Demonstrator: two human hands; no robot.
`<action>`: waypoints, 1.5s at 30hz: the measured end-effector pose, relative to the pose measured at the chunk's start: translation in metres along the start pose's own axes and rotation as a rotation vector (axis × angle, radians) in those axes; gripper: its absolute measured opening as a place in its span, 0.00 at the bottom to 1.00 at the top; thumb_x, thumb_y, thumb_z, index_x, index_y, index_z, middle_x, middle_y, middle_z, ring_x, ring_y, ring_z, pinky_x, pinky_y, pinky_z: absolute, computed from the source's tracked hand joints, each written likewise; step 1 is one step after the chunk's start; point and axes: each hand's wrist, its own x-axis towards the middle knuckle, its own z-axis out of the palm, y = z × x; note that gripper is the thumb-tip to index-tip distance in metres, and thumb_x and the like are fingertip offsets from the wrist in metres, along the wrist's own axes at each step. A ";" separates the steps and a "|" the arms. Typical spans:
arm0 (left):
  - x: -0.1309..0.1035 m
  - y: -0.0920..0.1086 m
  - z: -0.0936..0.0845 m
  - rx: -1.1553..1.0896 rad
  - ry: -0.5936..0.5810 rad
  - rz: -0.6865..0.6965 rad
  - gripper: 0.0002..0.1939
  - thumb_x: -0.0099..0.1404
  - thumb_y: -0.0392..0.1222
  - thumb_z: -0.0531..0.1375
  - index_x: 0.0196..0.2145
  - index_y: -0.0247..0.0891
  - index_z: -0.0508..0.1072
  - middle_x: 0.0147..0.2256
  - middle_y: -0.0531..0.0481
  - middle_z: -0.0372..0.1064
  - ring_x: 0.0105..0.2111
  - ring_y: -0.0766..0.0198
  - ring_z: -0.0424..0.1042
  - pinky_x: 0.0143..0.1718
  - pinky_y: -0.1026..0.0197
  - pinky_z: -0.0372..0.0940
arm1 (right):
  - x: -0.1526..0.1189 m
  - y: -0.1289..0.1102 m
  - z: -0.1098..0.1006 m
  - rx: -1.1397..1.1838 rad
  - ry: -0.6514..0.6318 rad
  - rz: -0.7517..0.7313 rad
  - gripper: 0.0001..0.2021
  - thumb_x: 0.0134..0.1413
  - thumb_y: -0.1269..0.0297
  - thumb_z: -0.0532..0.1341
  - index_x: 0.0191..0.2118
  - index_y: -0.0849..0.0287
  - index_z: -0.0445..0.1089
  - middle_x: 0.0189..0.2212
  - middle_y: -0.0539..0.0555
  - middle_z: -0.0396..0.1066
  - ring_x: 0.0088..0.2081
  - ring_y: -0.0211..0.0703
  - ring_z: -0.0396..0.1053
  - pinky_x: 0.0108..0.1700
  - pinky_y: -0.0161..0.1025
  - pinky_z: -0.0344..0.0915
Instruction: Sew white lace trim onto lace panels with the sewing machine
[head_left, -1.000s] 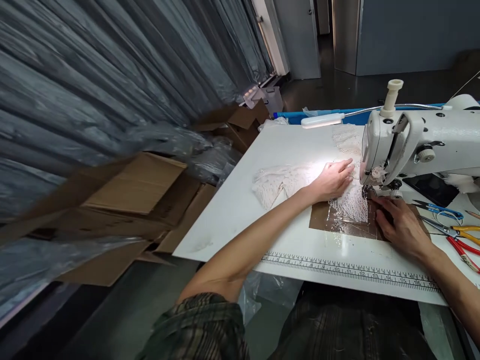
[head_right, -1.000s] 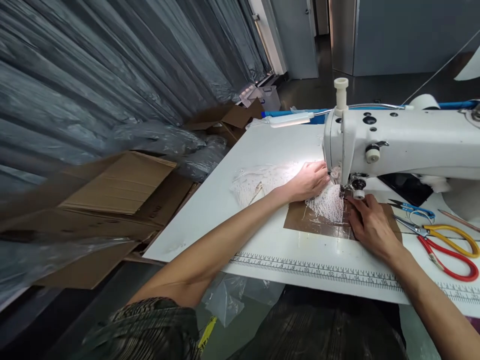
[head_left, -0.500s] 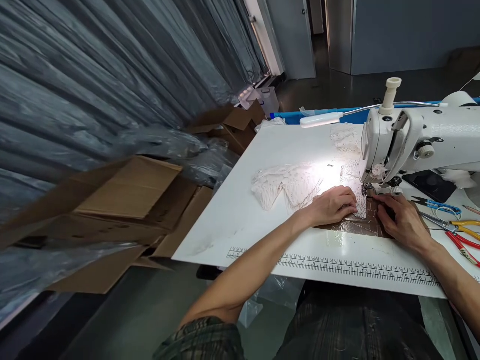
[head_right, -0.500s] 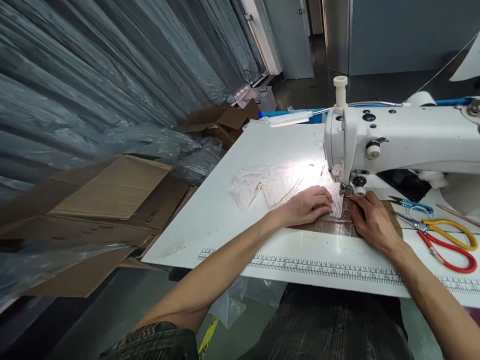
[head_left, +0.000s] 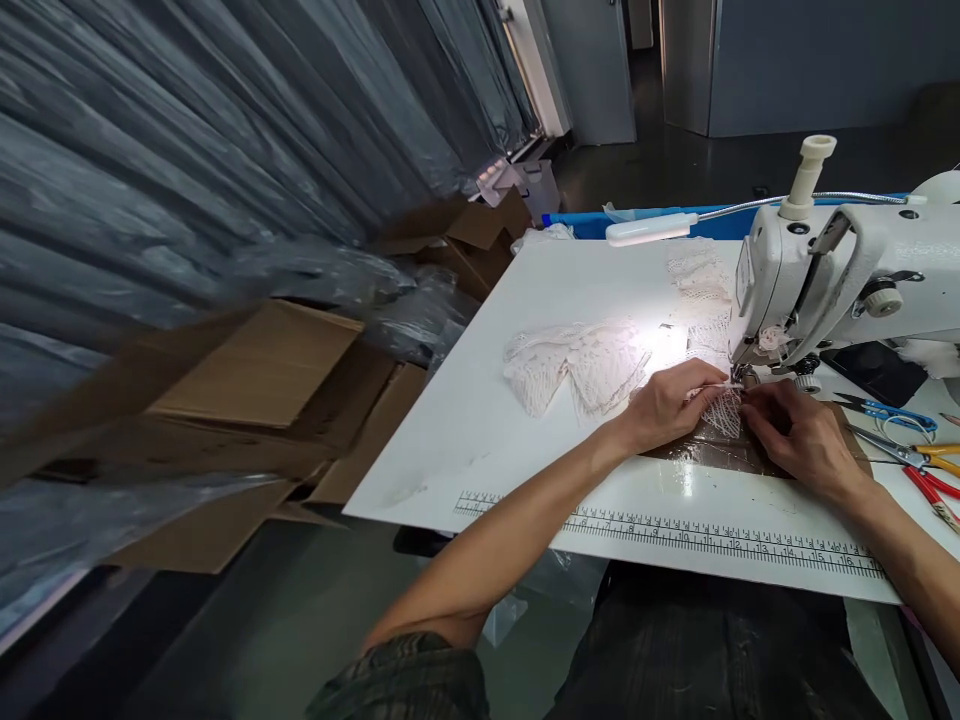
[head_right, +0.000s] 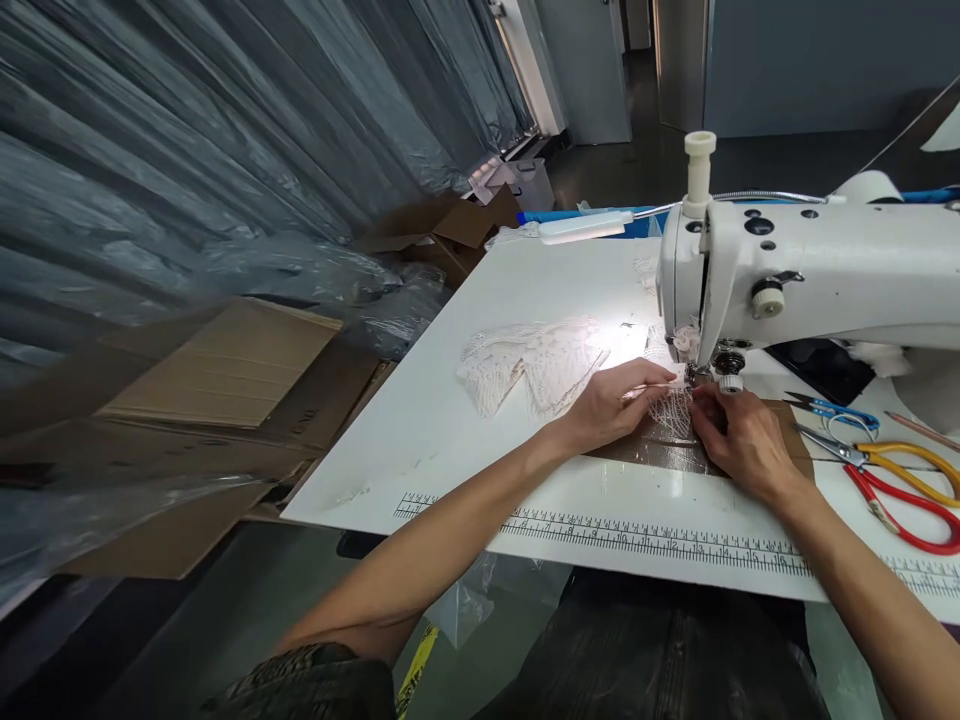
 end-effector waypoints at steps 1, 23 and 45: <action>0.000 0.000 -0.001 -0.025 0.012 -0.048 0.12 0.77 0.41 0.52 0.42 0.34 0.73 0.37 0.46 0.78 0.36 0.66 0.78 0.36 0.62 0.76 | -0.002 0.001 -0.001 -0.031 -0.020 -0.030 0.14 0.68 0.57 0.54 0.47 0.58 0.73 0.34 0.58 0.73 0.33 0.48 0.72 0.33 0.43 0.70; -0.008 -0.003 -0.001 0.325 -0.322 0.285 0.10 0.73 0.35 0.54 0.37 0.38 0.74 0.41 0.48 0.78 0.38 0.64 0.75 0.41 0.58 0.70 | -0.012 0.003 -0.010 0.001 -0.254 -0.239 0.16 0.58 0.69 0.59 0.48 0.48 0.79 0.40 0.58 0.70 0.44 0.52 0.68 0.47 0.53 0.69; -0.006 0.001 -0.004 0.294 -0.348 0.278 0.14 0.76 0.38 0.52 0.36 0.37 0.75 0.38 0.49 0.78 0.34 0.65 0.72 0.37 0.60 0.66 | -0.012 0.017 -0.001 -0.112 -0.190 -0.083 0.20 0.65 0.63 0.52 0.57 0.53 0.74 0.41 0.62 0.66 0.42 0.53 0.68 0.45 0.52 0.72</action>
